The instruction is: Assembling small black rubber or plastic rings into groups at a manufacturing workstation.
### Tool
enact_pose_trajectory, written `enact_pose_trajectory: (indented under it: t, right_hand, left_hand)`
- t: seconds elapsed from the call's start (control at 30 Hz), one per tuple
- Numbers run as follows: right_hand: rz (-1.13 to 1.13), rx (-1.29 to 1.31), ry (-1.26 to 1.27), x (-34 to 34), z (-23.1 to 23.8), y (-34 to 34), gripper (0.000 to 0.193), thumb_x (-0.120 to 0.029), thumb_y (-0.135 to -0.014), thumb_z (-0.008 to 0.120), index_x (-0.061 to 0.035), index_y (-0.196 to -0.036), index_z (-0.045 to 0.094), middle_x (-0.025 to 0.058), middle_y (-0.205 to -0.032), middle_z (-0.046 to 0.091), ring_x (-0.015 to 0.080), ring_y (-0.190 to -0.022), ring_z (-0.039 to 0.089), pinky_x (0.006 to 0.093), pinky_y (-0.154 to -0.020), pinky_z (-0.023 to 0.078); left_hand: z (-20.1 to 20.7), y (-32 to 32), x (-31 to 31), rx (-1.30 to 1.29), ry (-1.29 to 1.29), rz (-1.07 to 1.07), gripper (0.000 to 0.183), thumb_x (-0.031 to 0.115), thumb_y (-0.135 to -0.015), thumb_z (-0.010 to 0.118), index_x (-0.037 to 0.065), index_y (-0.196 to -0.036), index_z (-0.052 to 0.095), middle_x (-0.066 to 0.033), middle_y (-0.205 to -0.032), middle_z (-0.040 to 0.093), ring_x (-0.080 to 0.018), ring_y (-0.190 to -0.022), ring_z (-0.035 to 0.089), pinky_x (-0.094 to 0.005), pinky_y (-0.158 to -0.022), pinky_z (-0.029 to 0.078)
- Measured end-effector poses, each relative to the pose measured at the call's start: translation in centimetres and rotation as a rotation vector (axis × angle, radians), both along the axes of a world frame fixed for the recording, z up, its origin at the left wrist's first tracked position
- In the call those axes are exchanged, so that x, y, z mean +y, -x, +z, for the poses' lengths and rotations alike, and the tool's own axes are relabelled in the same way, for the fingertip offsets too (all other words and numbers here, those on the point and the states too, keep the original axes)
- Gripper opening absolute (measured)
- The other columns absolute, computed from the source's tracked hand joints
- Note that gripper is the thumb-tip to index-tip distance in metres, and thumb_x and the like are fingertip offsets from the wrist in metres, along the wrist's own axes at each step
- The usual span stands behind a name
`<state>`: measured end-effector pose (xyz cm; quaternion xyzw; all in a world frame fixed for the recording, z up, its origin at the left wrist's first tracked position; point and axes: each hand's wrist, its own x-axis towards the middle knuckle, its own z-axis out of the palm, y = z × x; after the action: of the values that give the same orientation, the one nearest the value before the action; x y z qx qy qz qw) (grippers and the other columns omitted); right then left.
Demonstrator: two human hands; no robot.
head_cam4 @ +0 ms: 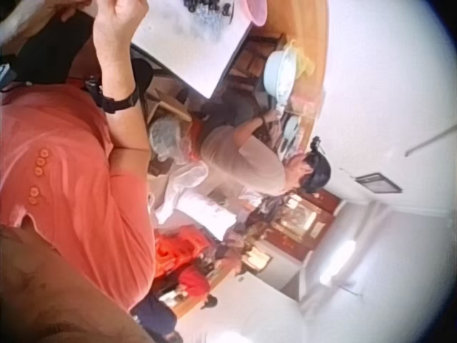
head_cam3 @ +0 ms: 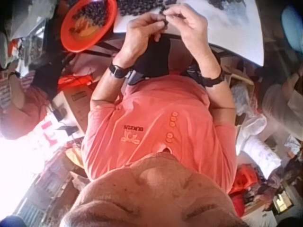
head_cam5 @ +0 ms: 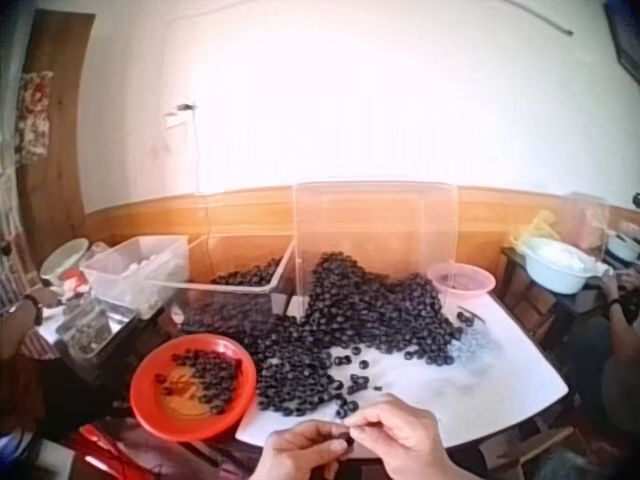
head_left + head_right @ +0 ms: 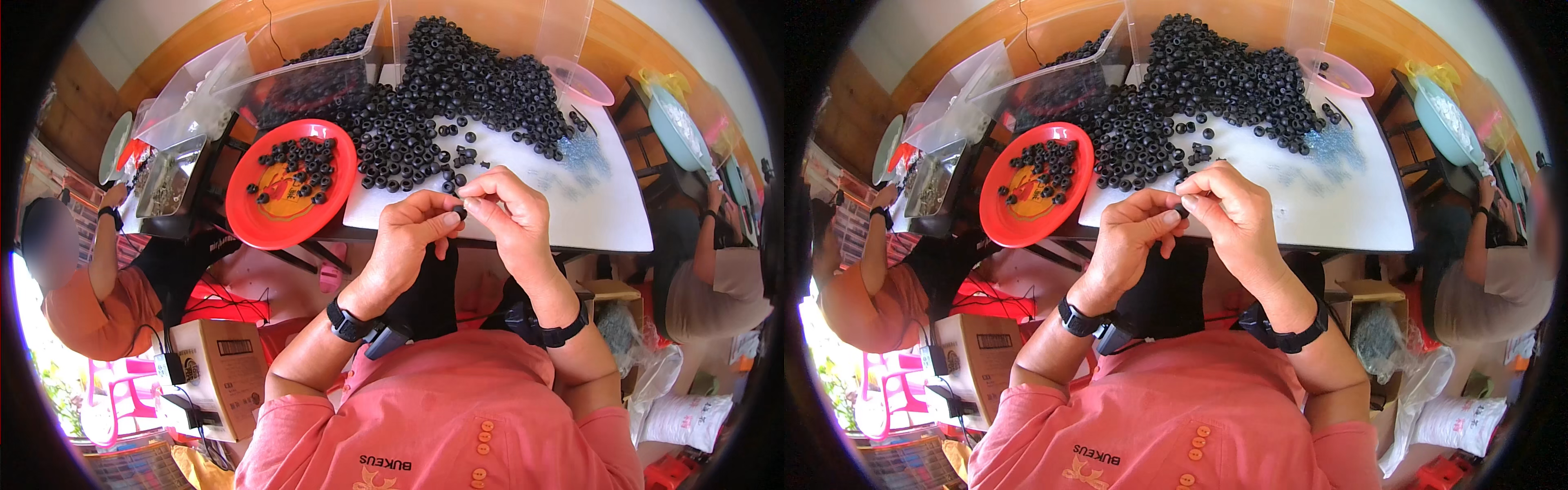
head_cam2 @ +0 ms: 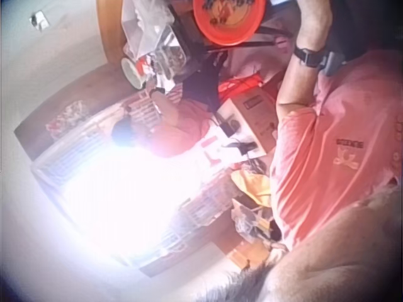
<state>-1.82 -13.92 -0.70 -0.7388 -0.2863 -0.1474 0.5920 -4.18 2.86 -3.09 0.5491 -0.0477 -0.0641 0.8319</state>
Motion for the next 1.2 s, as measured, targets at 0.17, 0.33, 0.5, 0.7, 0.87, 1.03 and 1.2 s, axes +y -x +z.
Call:
enact_pose_trajectory:
  t: [0.17, 0.33, 0.5, 0.7, 0.87, 1.03, 1.2]
  right_hand:
    - [0.016, 0.009, -0.045, 0.1, -0.5, -0.1, 0.007, 0.004, -0.088, 0.062, -0.0003, -0.093, 0.063, 0.0044, -0.085, 0.061, 0.0125, -0.076, 0.059, 0.0249, -0.07, 0.048]
    - [-0.008, 0.051, -0.019, 0.1, -0.2, 0.3, 0.007, 0.004, -0.088, 0.063, -0.0004, -0.094, 0.063, 0.0036, -0.086, 0.061, 0.0118, -0.077, 0.059, 0.0245, -0.07, 0.048]
    - [0.013, 0.078, -0.033, -0.1, -1.1, 0.2, 0.007, 0.004, -0.088, 0.063, -0.0005, -0.094, 0.063, 0.0034, -0.085, 0.061, 0.0114, -0.077, 0.058, 0.0249, -0.071, 0.048]
    - [0.011, 0.136, -0.015, -0.5, -1.2, 0.3, 0.009, 0.004, -0.088, 0.062, -0.0015, -0.095, 0.063, 0.003, -0.085, 0.061, 0.0111, -0.078, 0.058, 0.0252, -0.072, 0.047]
    - [0.02, 0.185, -0.057, -0.4, -1.1, 0.5, 0.011, 0.004, -0.088, 0.061, -0.0018, -0.097, 0.064, 0.0018, -0.086, 0.062, 0.0101, -0.08, 0.059, 0.0243, -0.073, 0.048]
    - [0.127, 0.299, -0.141, -0.9, -1.9, 0.2, 0.012, 0.005, -0.088, 0.063, -0.0027, -0.098, 0.064, -0.0003, -0.091, 0.062, 0.0076, -0.082, 0.058, 0.0226, -0.074, 0.047]
    - [0.116, 0.329, -0.164, -1.3, -1.3, 0.3, 0.011, 0.004, -0.087, 0.065, -0.0032, -0.095, 0.065, -0.0008, -0.091, 0.061, 0.0075, -0.083, 0.058, 0.0225, -0.074, 0.048]
  left_hand:
    - [0.4, 0.1, 0.4, -0.013, 0.004, -0.045, 0.017, 0.002, -0.094, 0.062, -0.004, -0.11, 0.061, -0.0113, -0.09, 0.068, -0.0144, -0.076, 0.065, -0.023, -0.054, 0.049]
    - [0.2, 0.1, 0.1, -0.034, -0.004, -0.01, 0.018, 0.0, -0.092, 0.064, -0.004, -0.109, 0.062, -0.0106, -0.089, 0.068, -0.0136, -0.075, 0.064, -0.0228, -0.053, 0.049]
    - [0.2, 0.3, -0.2, -0.036, -0.034, 0.037, 0.015, 0.0, -0.088, 0.068, -0.003, -0.103, 0.066, -0.0045, -0.083, 0.065, -0.007, -0.059, 0.054, -0.0209, -0.049, 0.044]
    - [0.0, 0.3, -0.2, -0.059, -0.088, 0.033, 0.017, 0.0, -0.087, 0.069, -0.003, -0.104, 0.066, -0.0043, -0.084, 0.065, -0.0067, -0.057, 0.054, -0.0208, -0.048, 0.043]
    - [0.2, 0.2, -0.2, -0.062, -0.114, 0.025, 0.017, -0.001, -0.089, 0.066, -0.006, -0.105, 0.065, -0.0067, -0.084, 0.065, -0.0099, -0.064, 0.057, -0.0222, -0.05, 0.046]
    - [0.4, 0.2, -0.2, 0.013, -0.071, 0.018, 0.016, 0.0, -0.09, 0.066, -0.005, -0.105, 0.065, -0.0069, -0.084, 0.065, -0.0099, -0.064, 0.057, -0.0218, -0.05, 0.045]
    - [0.1, 0.4, -0.5, -0.034, -0.114, 0.037, 0.016, 0.002, -0.089, 0.067, -0.004, -0.104, 0.066, -0.0052, -0.083, 0.066, -0.0065, -0.055, 0.053, -0.0201, -0.046, 0.042]
